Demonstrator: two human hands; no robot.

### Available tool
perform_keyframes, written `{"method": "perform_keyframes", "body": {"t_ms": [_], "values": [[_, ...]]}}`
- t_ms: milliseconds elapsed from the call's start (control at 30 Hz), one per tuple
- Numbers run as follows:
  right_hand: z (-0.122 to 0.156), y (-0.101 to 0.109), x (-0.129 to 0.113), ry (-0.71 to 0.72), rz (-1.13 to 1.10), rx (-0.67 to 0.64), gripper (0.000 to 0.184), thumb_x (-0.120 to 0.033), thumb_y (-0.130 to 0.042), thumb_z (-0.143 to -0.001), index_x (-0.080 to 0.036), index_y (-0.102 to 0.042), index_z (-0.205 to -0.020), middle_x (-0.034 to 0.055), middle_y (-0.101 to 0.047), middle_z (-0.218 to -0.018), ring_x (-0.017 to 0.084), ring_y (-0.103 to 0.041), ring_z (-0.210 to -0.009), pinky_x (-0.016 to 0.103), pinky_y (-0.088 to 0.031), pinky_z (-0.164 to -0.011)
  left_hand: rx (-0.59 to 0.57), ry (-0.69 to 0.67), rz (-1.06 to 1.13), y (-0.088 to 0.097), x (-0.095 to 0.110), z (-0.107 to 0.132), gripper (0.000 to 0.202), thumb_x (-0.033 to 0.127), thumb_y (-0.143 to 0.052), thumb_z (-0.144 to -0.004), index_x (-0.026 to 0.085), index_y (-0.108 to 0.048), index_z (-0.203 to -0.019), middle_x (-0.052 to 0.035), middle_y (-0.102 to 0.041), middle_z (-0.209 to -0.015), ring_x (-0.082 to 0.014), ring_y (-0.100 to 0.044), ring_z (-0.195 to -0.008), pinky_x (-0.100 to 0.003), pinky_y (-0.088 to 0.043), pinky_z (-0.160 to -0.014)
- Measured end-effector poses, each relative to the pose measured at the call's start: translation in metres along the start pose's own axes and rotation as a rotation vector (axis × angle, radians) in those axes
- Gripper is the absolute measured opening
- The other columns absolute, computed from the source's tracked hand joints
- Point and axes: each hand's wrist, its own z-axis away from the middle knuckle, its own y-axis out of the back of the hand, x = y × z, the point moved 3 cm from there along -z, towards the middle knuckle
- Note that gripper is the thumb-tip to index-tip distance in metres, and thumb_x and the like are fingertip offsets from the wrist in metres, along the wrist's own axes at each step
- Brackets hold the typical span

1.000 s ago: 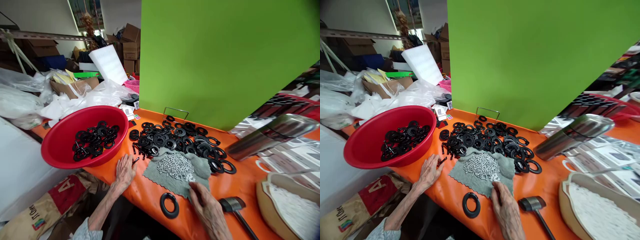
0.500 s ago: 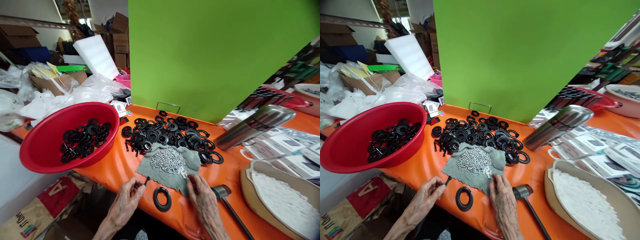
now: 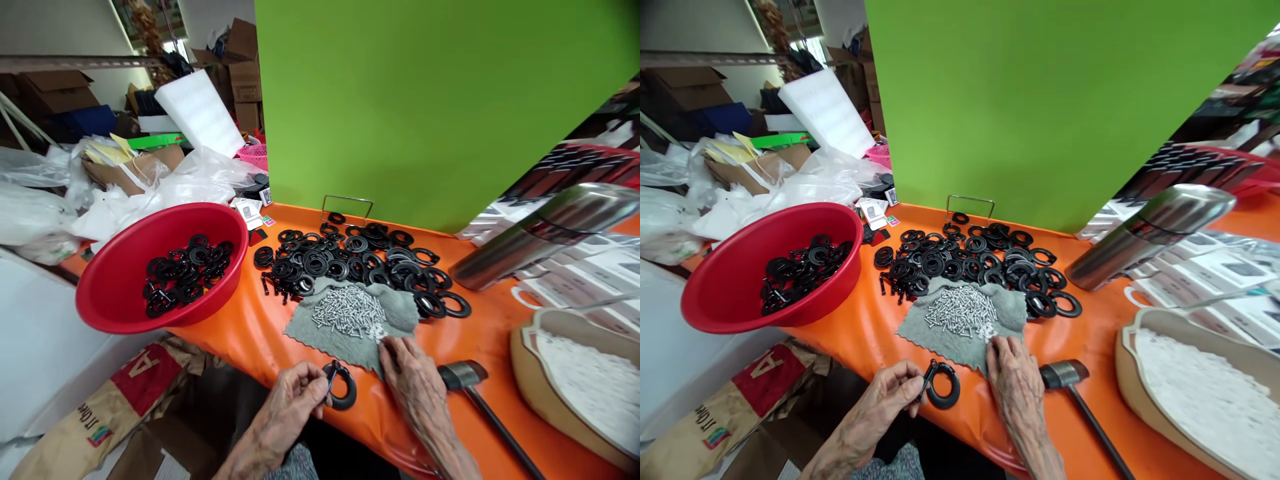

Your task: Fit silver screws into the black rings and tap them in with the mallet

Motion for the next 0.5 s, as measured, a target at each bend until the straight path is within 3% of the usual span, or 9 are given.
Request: {"method": "perform_keyframes", "body": {"t_ms": [300,400,500], "values": [[0.002,0.014,-0.004,-0.079,-0.264,-0.033,0.019,-0.038,-0.043,-0.081,-0.023,-0.054,-0.083,0.0053,-0.061,-0.078,0.021,-0.06,-0.071,0.035,-0.047,-0.068,-0.03,0.008,0.027,-0.004,-0.007,0.001,0.043,0.056,-0.064,-0.076,0.014,-0.056,-0.078,0.0,-0.055,-0.07,-0.0085,-0.043,-0.059,-0.022,-0.035,-0.062],[0.008,0.021,-0.008,-0.119,-0.399,-0.087,0.017,-0.038,-0.048,-0.082,-0.024,-0.055,-0.084,0.0015,-0.061,-0.072,0.016,-0.058,-0.059,0.029,-0.049,-0.058,0.032,-0.043,-0.104,-0.003,-0.008,0.003,0.035,0.048,-0.065,-0.077,0.015,-0.057,-0.081,-0.0004,-0.055,-0.073,-0.0109,-0.046,-0.064,-0.023,-0.038,-0.063],[0.02,0.026,-0.02,-0.153,-0.535,-0.135,0.021,-0.044,-0.05,-0.085,-0.024,-0.056,-0.085,0.0009,-0.061,-0.07,0.015,-0.059,-0.06,0.025,-0.051,-0.055,0.12,-0.145,-0.316,-0.004,-0.006,0.005,0.019,0.036,-0.06,-0.082,0.017,-0.057,-0.082,-0.0026,-0.059,-0.08,-0.0142,-0.051,-0.073,-0.025,-0.041,-0.069]]}}
